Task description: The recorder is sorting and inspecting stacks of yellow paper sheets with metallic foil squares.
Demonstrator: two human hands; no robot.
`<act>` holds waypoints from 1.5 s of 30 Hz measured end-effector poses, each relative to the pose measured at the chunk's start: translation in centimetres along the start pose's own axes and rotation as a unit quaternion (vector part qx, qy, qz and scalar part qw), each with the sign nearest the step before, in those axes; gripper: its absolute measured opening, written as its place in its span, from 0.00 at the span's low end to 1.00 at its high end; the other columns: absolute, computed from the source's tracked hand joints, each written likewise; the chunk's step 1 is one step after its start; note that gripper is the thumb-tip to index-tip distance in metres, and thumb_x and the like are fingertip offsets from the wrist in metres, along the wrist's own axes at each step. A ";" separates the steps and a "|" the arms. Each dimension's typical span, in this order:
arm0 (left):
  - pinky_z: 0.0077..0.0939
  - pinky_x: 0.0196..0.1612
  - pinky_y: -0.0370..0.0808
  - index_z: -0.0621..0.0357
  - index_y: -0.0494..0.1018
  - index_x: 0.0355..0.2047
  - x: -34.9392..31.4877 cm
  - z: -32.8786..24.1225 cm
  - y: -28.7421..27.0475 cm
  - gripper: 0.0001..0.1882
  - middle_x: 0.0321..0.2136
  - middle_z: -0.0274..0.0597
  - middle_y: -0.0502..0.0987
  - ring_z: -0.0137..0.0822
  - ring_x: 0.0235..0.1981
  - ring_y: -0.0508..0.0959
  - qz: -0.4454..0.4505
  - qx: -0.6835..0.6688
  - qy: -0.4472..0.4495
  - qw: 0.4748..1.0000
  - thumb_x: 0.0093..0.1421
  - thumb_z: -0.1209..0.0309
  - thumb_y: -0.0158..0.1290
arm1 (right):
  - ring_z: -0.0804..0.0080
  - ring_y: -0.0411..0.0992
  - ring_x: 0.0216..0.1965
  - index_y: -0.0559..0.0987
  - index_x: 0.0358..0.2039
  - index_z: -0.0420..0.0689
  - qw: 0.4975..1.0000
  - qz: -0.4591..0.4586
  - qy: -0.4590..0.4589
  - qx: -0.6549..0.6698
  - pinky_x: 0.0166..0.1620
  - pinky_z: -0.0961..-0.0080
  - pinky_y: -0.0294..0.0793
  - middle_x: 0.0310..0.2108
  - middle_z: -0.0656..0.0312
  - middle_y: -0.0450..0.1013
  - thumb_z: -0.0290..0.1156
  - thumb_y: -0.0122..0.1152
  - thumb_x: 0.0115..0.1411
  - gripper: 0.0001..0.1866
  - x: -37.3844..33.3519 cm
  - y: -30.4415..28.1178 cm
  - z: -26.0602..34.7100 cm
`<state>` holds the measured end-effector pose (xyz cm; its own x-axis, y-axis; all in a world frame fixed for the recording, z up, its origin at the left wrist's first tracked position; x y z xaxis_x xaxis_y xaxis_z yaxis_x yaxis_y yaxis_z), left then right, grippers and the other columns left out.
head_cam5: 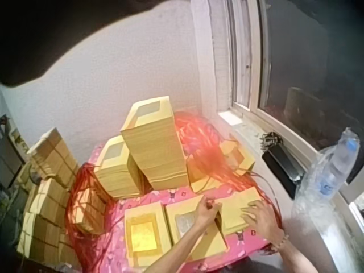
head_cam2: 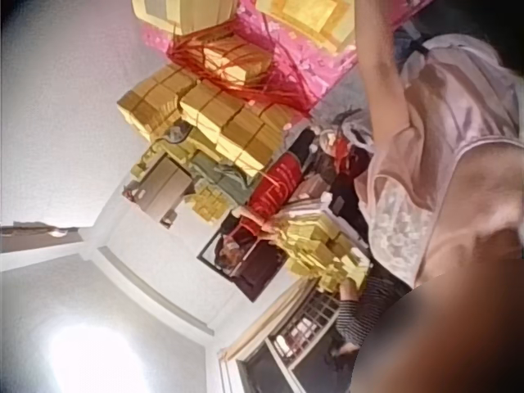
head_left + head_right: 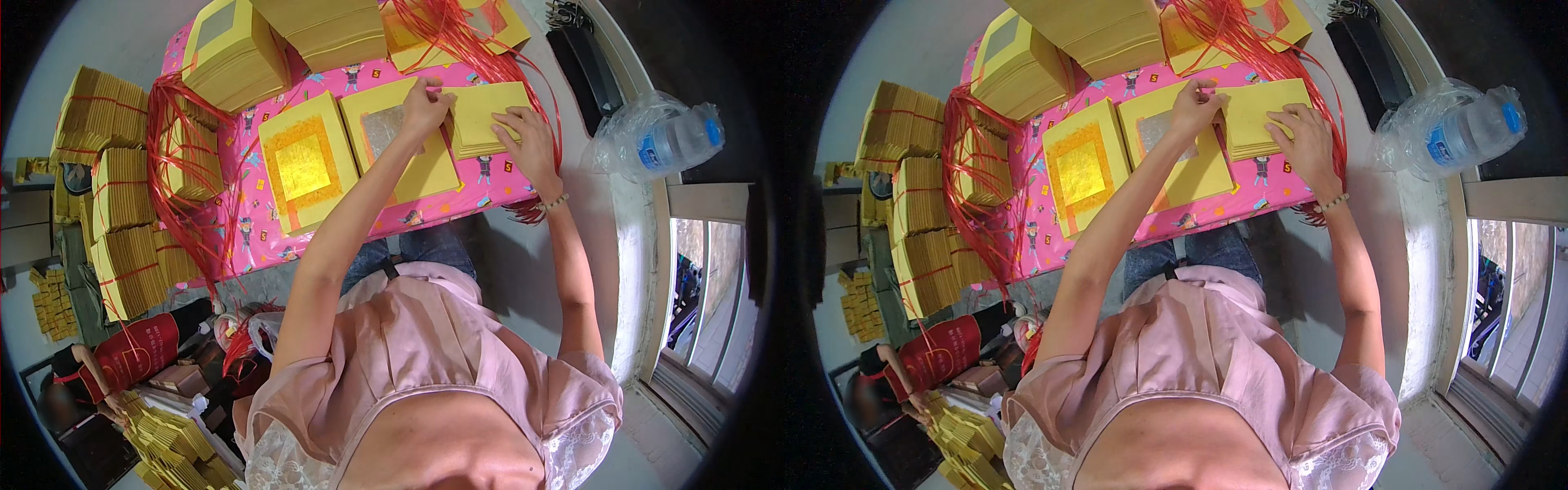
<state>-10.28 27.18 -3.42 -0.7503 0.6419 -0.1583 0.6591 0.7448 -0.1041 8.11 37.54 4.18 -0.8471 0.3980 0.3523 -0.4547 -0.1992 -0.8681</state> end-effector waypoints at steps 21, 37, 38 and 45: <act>0.39 0.47 0.69 0.57 0.73 0.41 -16.9 -2.9 -9.3 0.22 0.39 0.45 0.75 0.46 0.45 0.72 0.120 0.487 0.181 0.846 0.44 0.70 0.65 | 0.60 0.72 0.41 0.80 0.38 0.42 0.967 0.085 -0.186 0.152 0.44 0.68 0.70 0.38 0.57 0.74 0.33 0.62 0.57 0.11 -0.5 -1.6 11.7; 0.35 0.46 0.66 0.56 0.73 0.36 -18.3 -1.9 -9.5 0.21 0.36 0.39 0.75 0.41 0.42 0.72 0.086 0.526 0.253 0.808 0.41 0.67 0.65 | 0.63 0.72 0.37 0.79 0.31 0.45 0.928 0.206 -0.301 0.070 0.38 0.66 0.74 0.31 0.62 0.71 0.35 0.66 0.50 0.10 -3.2 6.6 14.4; 0.35 0.46 0.66 0.56 0.73 0.36 -18.3 -2.0 -9.5 0.20 0.36 0.39 0.75 0.41 0.42 0.72 0.089 0.524 0.253 0.809 0.41 0.67 0.65 | 0.63 0.72 0.36 0.79 0.32 0.45 0.927 0.216 -0.295 0.085 0.38 0.66 0.73 0.32 0.62 0.72 0.35 0.65 0.51 0.10 -3.0 6.6 14.2; 0.37 0.47 0.66 0.56 0.73 0.32 -18.4 -2.2 -9.8 0.17 0.31 0.40 0.74 0.43 0.40 0.72 0.080 0.490 0.266 0.826 0.43 0.65 0.65 | 0.61 0.72 0.36 0.78 0.30 0.44 0.929 0.244 -0.259 0.101 0.38 0.65 0.73 0.32 0.62 0.72 0.36 0.62 0.55 0.09 -2.4 6.4 14.2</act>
Point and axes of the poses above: each hand's wrist, its own x-axis towards the middle knuckle, its own y-axis out of the palm, z = x × y, the point moved 7 cm from there along x, towards the middle knuckle
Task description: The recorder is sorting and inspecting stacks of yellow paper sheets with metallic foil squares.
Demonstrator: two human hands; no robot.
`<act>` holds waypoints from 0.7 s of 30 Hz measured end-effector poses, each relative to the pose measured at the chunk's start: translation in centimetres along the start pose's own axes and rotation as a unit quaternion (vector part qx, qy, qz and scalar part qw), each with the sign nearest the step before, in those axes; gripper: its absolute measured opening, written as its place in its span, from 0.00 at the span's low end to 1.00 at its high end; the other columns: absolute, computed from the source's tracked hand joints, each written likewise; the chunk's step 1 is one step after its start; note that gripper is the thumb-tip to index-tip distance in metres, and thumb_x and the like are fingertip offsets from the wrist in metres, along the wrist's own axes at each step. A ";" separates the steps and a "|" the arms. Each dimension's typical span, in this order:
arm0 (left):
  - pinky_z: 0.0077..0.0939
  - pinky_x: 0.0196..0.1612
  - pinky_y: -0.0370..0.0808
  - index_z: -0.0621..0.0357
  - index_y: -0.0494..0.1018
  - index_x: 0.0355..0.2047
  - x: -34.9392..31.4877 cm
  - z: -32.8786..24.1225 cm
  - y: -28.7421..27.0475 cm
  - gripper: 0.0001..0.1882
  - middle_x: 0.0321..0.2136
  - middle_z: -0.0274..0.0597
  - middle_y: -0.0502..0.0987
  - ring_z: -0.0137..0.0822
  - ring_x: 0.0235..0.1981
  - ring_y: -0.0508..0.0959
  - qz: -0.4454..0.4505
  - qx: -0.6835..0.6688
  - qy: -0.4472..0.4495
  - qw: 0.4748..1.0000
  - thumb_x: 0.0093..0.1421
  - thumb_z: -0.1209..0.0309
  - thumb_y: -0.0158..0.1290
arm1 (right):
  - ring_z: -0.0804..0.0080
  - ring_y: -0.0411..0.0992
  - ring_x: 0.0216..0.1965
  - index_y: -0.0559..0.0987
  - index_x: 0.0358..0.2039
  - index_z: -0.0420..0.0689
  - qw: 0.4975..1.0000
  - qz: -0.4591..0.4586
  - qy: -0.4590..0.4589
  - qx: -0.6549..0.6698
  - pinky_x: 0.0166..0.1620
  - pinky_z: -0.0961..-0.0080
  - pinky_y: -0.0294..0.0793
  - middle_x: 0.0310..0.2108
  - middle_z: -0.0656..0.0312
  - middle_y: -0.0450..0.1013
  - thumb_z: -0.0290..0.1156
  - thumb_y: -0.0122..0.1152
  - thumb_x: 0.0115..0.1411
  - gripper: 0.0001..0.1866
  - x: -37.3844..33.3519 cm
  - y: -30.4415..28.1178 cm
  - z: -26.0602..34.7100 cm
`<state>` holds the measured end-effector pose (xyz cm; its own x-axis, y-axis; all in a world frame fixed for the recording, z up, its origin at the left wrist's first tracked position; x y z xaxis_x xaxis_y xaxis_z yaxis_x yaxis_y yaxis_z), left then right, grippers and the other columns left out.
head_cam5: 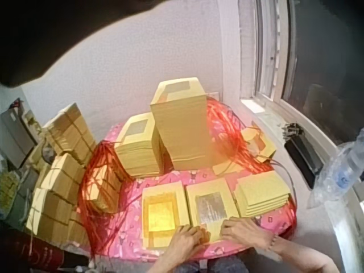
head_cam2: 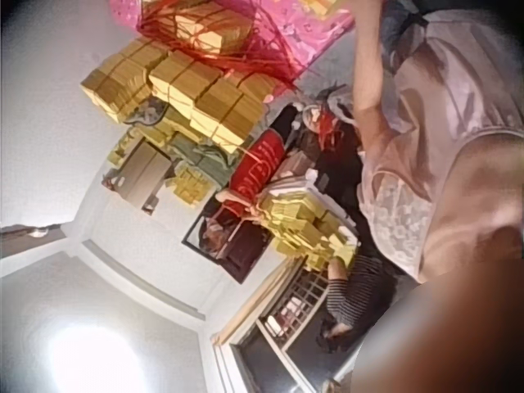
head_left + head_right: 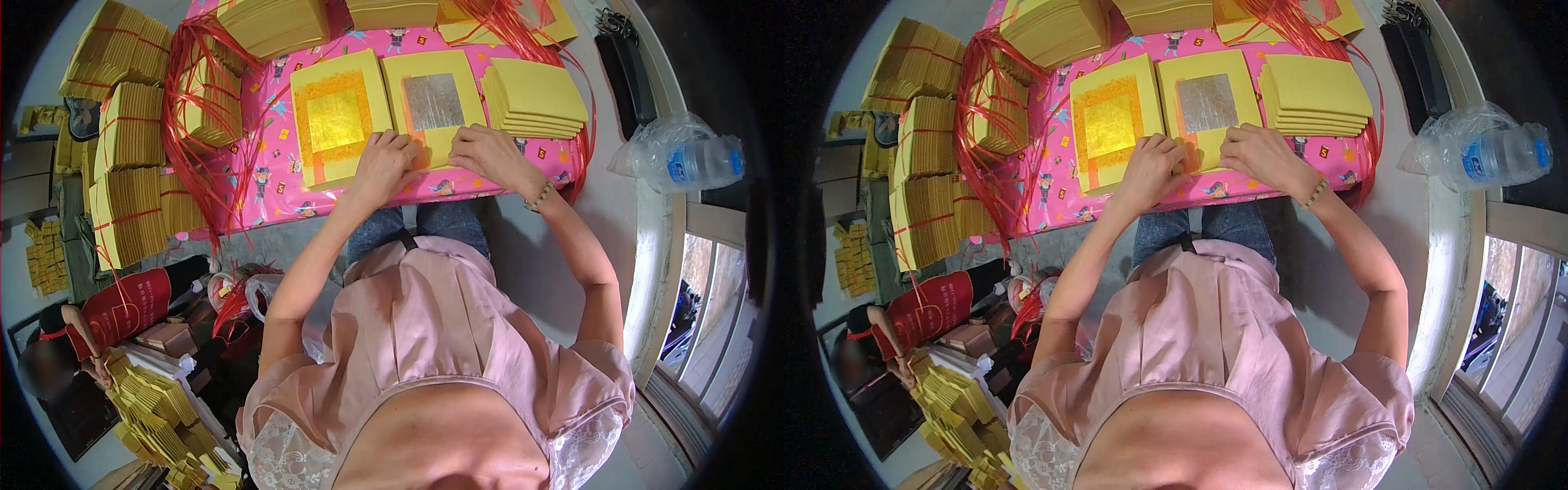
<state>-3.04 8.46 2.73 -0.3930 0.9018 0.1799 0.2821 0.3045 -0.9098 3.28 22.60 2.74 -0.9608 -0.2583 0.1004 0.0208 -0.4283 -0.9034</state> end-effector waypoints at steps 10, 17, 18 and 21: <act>0.37 0.47 0.66 0.55 0.73 0.32 -0.1 0.3 0.2 0.16 0.31 0.41 0.74 0.43 0.40 0.72 0.017 -0.008 0.002 1.000 0.45 0.64 0.64 | 0.59 0.72 0.36 0.77 0.29 0.42 1.000 0.003 0.006 0.022 0.38 0.64 0.72 0.32 0.61 0.71 0.35 0.62 0.56 0.09 0.2 -0.3 0.0; 0.37 0.47 0.66 0.57 0.72 0.32 -0.1 0.4 0.1 0.18 0.33 0.40 0.74 0.43 0.41 0.72 0.017 -0.007 0.007 1.000 0.44 0.65 0.65 | 0.59 0.72 0.36 0.77 0.29 0.41 1.000 0.005 0.013 0.028 0.38 0.64 0.72 0.32 0.61 0.71 0.35 0.61 0.56 0.10 0.2 -0.3 -0.2; 0.37 0.46 0.66 0.56 0.72 0.33 -0.1 0.3 0.1 0.18 0.33 0.40 0.74 0.43 0.41 0.72 0.017 -0.007 0.008 1.000 0.44 0.64 0.65 | 0.59 0.72 0.36 0.77 0.29 0.41 0.999 0.006 0.014 0.030 0.38 0.64 0.72 0.32 0.61 0.71 0.35 0.61 0.56 0.10 0.2 -0.3 -0.2; 0.36 0.47 0.66 0.55 0.73 0.32 0.0 0.4 0.1 0.17 0.31 0.40 0.73 0.43 0.40 0.72 0.012 -0.016 0.007 1.000 0.45 0.63 0.64 | 0.59 0.72 0.36 0.77 0.29 0.41 1.000 0.009 0.013 0.021 0.38 0.64 0.72 0.32 0.61 0.71 0.36 0.61 0.56 0.10 0.2 -0.2 -0.2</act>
Point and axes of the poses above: each hand's wrist, its own x-axis towards the middle knuckle, its own y-axis out of the palm, z = x × y, the point moved 7 cm from there along x, towards the middle knuckle
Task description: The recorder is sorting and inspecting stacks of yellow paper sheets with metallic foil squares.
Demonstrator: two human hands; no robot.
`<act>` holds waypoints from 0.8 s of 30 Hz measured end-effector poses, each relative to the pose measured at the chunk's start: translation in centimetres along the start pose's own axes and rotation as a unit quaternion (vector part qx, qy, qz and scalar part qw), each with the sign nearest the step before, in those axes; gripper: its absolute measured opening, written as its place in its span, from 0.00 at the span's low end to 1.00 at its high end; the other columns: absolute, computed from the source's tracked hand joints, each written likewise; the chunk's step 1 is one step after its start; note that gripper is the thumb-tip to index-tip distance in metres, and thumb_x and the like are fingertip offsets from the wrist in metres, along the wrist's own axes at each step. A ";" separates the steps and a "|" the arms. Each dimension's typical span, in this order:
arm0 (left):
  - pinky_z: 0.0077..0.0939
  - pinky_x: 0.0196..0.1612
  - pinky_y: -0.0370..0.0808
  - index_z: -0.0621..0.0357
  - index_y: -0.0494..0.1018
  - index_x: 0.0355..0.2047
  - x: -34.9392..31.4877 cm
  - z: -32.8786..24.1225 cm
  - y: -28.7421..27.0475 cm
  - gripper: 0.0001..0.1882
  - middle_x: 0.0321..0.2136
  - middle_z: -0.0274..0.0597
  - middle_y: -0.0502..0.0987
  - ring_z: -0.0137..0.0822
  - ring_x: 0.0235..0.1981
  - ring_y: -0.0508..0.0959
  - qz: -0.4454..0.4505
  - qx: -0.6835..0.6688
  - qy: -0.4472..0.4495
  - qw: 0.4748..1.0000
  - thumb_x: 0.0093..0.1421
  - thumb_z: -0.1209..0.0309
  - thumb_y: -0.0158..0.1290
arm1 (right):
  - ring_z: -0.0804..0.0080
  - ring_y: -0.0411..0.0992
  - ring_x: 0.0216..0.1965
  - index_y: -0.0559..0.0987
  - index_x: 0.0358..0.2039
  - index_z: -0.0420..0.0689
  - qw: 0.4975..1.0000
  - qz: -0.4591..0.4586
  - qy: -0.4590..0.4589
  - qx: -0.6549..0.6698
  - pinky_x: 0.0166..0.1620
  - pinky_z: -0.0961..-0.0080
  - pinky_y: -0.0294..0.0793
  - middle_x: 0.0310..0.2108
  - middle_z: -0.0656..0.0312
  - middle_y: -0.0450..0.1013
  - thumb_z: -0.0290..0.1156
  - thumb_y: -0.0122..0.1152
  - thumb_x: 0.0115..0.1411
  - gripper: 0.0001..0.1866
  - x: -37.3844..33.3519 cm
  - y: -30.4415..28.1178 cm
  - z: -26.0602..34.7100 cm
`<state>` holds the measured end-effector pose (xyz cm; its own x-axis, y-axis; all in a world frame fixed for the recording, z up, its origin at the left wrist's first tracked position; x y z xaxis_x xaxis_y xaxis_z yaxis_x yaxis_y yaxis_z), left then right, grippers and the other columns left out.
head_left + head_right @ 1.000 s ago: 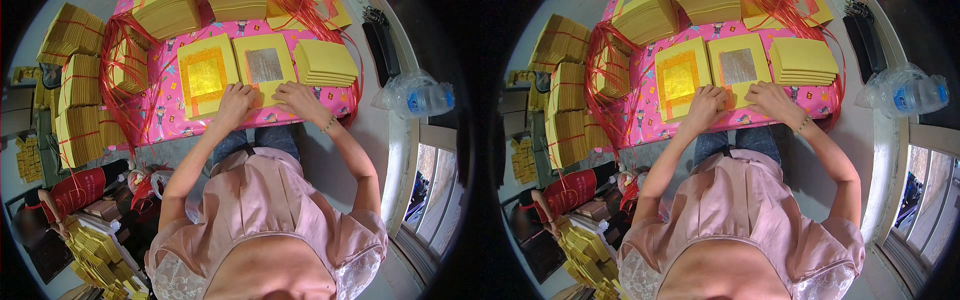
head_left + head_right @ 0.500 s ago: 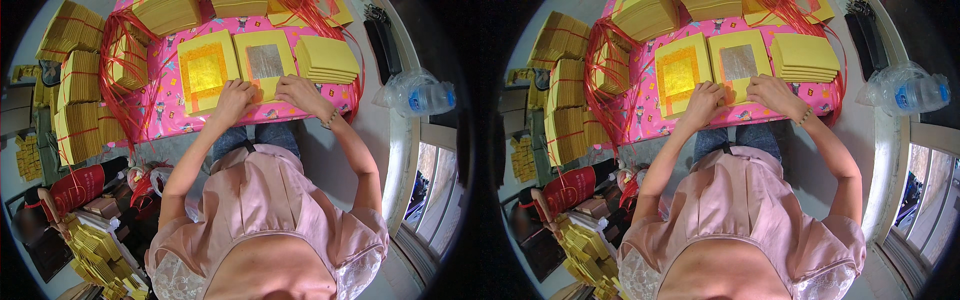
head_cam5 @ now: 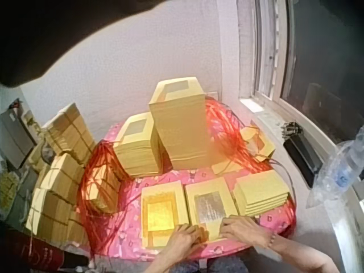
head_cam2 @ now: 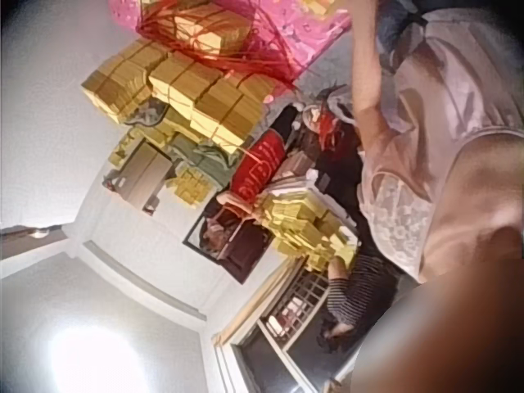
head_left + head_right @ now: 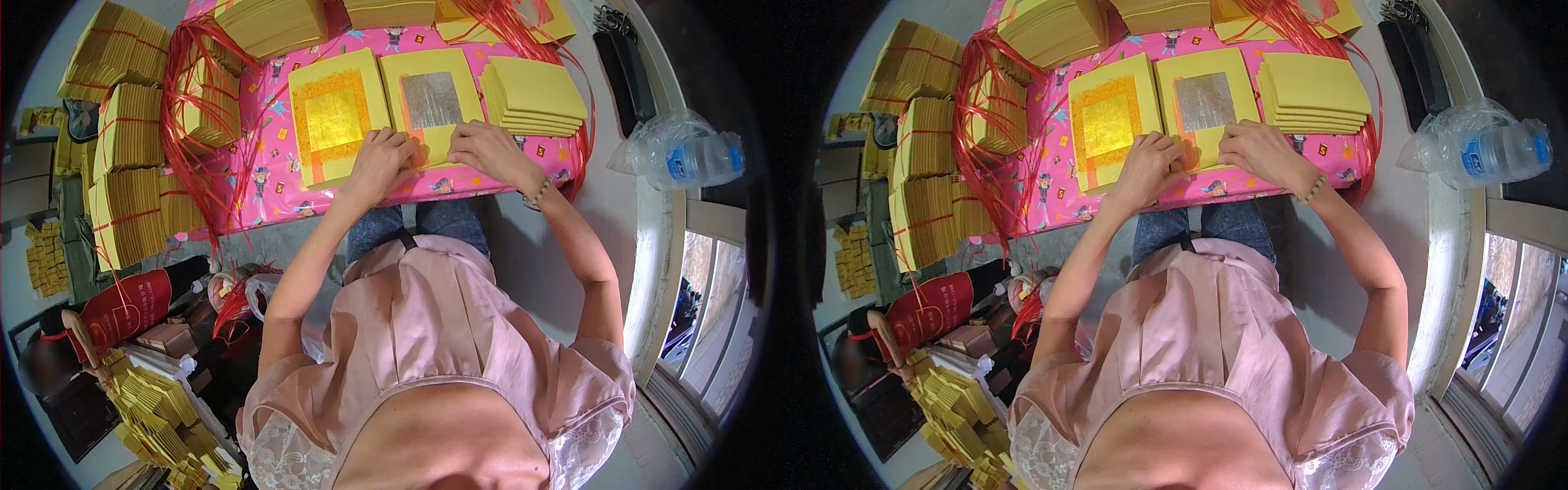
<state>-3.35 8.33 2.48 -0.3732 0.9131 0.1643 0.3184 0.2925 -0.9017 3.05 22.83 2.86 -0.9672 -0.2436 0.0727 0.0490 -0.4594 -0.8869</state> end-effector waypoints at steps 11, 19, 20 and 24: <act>0.36 0.45 0.66 0.57 0.73 0.35 0.4 -0.9 -0.5 0.20 0.33 0.41 0.74 0.42 0.40 0.72 -0.008 0.026 -0.006 1.000 0.48 0.58 0.63 | 0.59 0.73 0.34 0.77 0.29 0.43 0.999 -0.033 -0.017 -0.027 0.36 0.64 0.72 0.30 0.61 0.72 0.36 0.59 0.58 0.09 -0.3 0.1 0.2; 0.35 0.40 0.67 0.58 0.73 0.38 1.0 -0.5 1.0 0.15 0.30 0.42 0.75 0.41 0.34 0.75 -0.057 0.078 -0.010 0.995 0.55 0.62 0.57 | 0.57 0.73 0.32 0.72 0.36 0.44 0.997 -0.052 -0.011 -0.054 0.32 0.62 0.72 0.28 0.57 0.72 0.35 0.56 0.61 0.09 -0.4 -0.3 0.9; 0.35 0.39 0.67 0.58 0.73 0.38 1.2 -0.2 1.1 0.13 0.27 0.41 0.76 0.42 0.32 0.76 -0.064 0.085 -0.003 0.994 0.56 0.63 0.56 | 0.57 0.73 0.32 0.72 0.36 0.44 0.997 -0.054 -0.015 -0.056 0.32 0.62 0.72 0.28 0.57 0.72 0.35 0.56 0.61 0.09 -0.4 -0.5 1.5; 0.36 0.38 0.67 0.58 0.74 0.37 1.9 0.0 0.7 0.10 0.22 0.40 0.76 0.42 0.29 0.77 -0.045 0.083 -0.009 0.995 0.59 0.66 0.53 | 0.54 0.74 0.31 0.71 0.37 0.44 0.995 -0.081 -0.008 -0.065 0.33 0.59 0.72 0.28 0.54 0.72 0.33 0.55 0.61 0.08 -0.2 -1.1 1.5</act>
<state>-3.88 10.30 2.15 -0.4099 0.8793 0.2424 0.1345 0.3212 -0.9374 3.54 22.09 4.51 -0.9558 -0.1894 0.2249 -0.1398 -0.3803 -0.9142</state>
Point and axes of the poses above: each hand's wrist, its own x-axis towards the middle knuckle, its own y-axis out of the palm, z = x × y, the point moved 7 cm from there along x, towards the middle knuckle
